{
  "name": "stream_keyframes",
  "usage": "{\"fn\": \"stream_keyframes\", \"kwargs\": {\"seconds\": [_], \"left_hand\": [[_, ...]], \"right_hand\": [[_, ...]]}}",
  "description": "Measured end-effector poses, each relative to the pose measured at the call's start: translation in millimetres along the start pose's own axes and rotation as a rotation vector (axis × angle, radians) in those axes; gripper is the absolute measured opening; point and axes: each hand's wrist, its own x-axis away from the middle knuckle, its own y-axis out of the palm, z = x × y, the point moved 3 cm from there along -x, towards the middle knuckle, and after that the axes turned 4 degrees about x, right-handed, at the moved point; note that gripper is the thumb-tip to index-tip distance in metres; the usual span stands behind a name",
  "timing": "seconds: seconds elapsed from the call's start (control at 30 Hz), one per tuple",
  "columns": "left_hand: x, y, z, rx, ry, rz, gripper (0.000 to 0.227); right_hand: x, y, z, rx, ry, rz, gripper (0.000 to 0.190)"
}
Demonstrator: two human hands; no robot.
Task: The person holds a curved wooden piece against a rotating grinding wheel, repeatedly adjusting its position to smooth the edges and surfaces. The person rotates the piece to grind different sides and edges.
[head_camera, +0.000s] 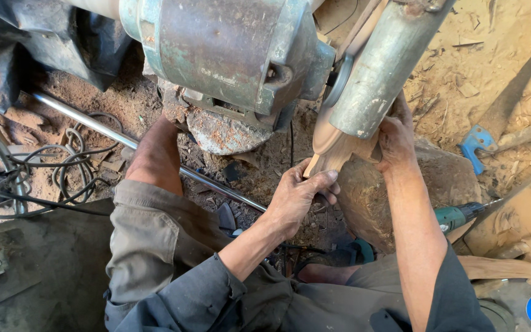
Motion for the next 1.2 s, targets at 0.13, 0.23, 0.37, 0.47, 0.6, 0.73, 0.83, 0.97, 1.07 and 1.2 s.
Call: {"fn": "stream_keyframes", "kwargs": {"seconds": [0.13, 0.23, 0.37, 0.47, 0.6, 0.73, 0.83, 0.97, 1.07, 1.2], "left_hand": [[-2.0, -1.4, -0.4, -0.019, -0.016, 0.004, 0.045], [-1.9, -0.9, -0.4, -0.018, -0.007, 0.001, 0.045], [-2.6, -0.3, -0.4, 0.000, -0.011, -0.006, 0.044], [-4.0, -0.6, 1.0, -0.001, -0.010, 0.006, 0.042], [-4.2, 0.2, 0.4, 0.005, -0.001, 0.005, 0.040], [-5.3, 0.8, -0.2, 0.034, 0.006, -0.002, 0.040], [-5.2, 0.9, -0.9, 0.043, 0.007, 0.003, 0.041], [-4.2, 3.3, -0.3, 0.048, -0.018, 0.014, 0.043], [-2.3, 4.1, 2.6, 0.057, -0.033, 0.025, 0.044], [-1.4, 4.8, 4.3, 0.039, -0.038, 0.028, 0.047]], "right_hand": [[-1.6, -2.2, 0.9, 0.037, -0.014, -0.013, 0.074], [-2.0, -3.6, 0.6, 0.050, -0.010, -0.002, 0.073], [-2.3, -3.6, -0.8, 0.067, -0.012, -0.009, 0.072], [-5.1, -0.4, -1.3, 0.064, -0.024, -0.009, 0.071], [-5.3, 1.6, -1.6, 0.056, -0.012, -0.006, 0.073], [-4.9, 3.2, -3.7, 0.063, -0.007, 0.005, 0.081], [-3.8, 4.7, -3.7, 0.063, -0.011, -0.009, 0.084], [-1.0, 3.2, -3.6, 0.041, -0.003, 0.015, 0.082], [-1.6, 4.4, -3.9, 0.108, 0.007, 0.029, 0.081], [-0.1, 3.8, -5.1, 0.155, -0.005, 0.040, 0.080]]}}
